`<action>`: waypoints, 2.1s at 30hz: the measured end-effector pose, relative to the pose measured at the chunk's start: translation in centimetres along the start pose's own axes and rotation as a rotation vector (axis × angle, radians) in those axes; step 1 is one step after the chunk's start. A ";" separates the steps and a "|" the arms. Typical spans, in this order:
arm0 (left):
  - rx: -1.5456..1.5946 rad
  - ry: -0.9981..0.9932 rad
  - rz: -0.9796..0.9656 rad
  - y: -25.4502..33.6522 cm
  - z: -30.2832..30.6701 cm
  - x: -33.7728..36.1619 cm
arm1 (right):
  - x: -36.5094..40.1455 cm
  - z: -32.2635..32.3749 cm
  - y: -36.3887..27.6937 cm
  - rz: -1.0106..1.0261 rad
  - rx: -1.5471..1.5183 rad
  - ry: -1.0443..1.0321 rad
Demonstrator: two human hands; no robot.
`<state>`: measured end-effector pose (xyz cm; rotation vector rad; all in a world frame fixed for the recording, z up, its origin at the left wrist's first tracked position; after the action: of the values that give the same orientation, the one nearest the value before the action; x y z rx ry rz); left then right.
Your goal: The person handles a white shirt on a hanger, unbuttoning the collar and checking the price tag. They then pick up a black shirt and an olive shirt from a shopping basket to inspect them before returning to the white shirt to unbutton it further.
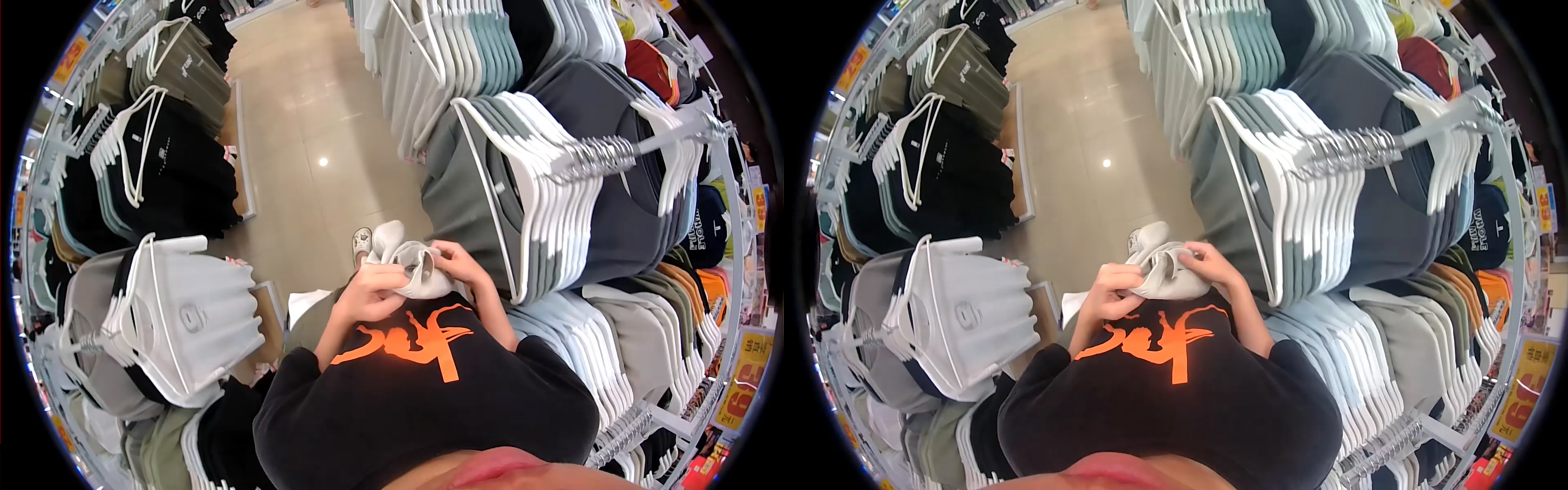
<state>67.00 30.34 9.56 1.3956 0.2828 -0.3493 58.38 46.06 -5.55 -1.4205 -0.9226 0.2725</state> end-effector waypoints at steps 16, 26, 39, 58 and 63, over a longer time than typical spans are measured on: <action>-0.449 -0.412 0.541 -18.6 19.1 -5.4 | -18.2 -11.8 -23.8 1.109 0.660 0.251; -0.448 0.144 0.441 -20.0 30.7 -13.5 | -26.2 -13.5 -24.0 0.979 0.738 0.099; -0.461 0.157 0.545 -34.1 39.7 -26.6 | -44.1 -9.4 -31.8 1.135 0.617 0.034; -0.492 -0.408 0.435 -41.9 42.0 -49.5 | -52.2 3.4 -36.9 0.878 0.551 0.711; -0.239 -0.410 0.487 -43.3 40.9 -54.3 | -55.8 2.7 -38.4 0.855 0.630 0.840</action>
<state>-0.60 -12.07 -1.84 1.0831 -0.3405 -0.1815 7.23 3.61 8.07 -1.0823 0.4709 0.4878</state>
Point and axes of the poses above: each hand's wrist, its own x-axis away from the middle knuckle, its own z-axis out of the back of the hand, y = z × x, the point moved 5 cm from there along -x, towards the middle knuckle, and after that the axes turned 8 degrees about y, right-handed, at the moved point
